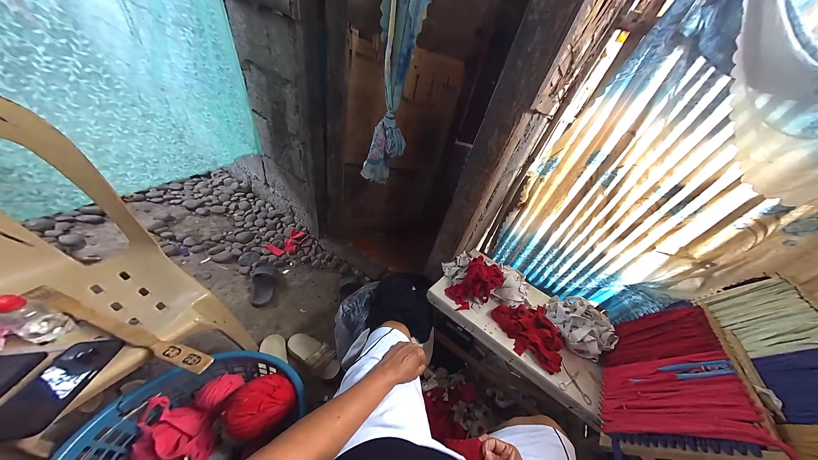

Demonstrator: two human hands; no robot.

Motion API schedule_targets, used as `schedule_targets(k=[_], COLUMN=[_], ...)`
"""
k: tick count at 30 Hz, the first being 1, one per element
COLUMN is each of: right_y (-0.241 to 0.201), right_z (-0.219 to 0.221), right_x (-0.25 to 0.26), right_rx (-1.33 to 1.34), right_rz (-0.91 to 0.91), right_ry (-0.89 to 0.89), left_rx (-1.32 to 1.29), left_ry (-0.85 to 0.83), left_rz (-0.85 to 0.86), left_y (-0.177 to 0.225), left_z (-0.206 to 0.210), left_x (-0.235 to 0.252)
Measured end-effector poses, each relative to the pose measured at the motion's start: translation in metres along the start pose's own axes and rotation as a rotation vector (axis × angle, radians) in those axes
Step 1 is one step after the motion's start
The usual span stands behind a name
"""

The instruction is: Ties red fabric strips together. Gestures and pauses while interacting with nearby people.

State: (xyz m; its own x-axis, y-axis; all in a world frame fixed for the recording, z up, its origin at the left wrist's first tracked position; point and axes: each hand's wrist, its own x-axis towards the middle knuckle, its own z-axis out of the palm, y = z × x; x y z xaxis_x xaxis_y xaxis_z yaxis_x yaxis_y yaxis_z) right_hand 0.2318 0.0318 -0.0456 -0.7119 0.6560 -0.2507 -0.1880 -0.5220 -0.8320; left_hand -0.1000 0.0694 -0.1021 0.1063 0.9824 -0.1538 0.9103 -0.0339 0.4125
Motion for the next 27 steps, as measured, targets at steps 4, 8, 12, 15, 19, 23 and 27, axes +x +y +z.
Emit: schedule_targets(k=[4,8,12,15,19,23,27], right_y=[0.010,0.025,0.024,0.024,0.025,0.026,0.027], right_z=[-0.017,-0.043,-0.042,-0.042,-0.046,-0.047,-0.048], right_x=[0.006,0.013,0.013,0.013,0.013,0.014,0.014], right_rx=[0.018,0.069,0.008,0.026,0.052,0.063,0.074], right_rz=[-0.021,-0.066,-0.079,-0.077,-0.065,-0.065,-0.067], right_ry=[-0.049,-0.114,-0.117,-0.117,-0.129,-0.141,-0.150], left_rx=[0.008,0.012,-0.021,-0.022,-0.014,-0.008,0.000], left_ry=[0.000,0.005,0.020,0.024,0.017,0.025,0.022], left_rz=[-0.006,0.001,0.012,0.013,0.021,0.025,0.024], left_y=[0.000,-0.002,-0.002,-0.002,-0.003,-0.003,-0.002], left_z=[0.000,0.001,-0.001,-0.002,-0.001,0.000,0.000], left_x=[0.000,0.002,0.000,0.000,0.000,0.000,0.000])
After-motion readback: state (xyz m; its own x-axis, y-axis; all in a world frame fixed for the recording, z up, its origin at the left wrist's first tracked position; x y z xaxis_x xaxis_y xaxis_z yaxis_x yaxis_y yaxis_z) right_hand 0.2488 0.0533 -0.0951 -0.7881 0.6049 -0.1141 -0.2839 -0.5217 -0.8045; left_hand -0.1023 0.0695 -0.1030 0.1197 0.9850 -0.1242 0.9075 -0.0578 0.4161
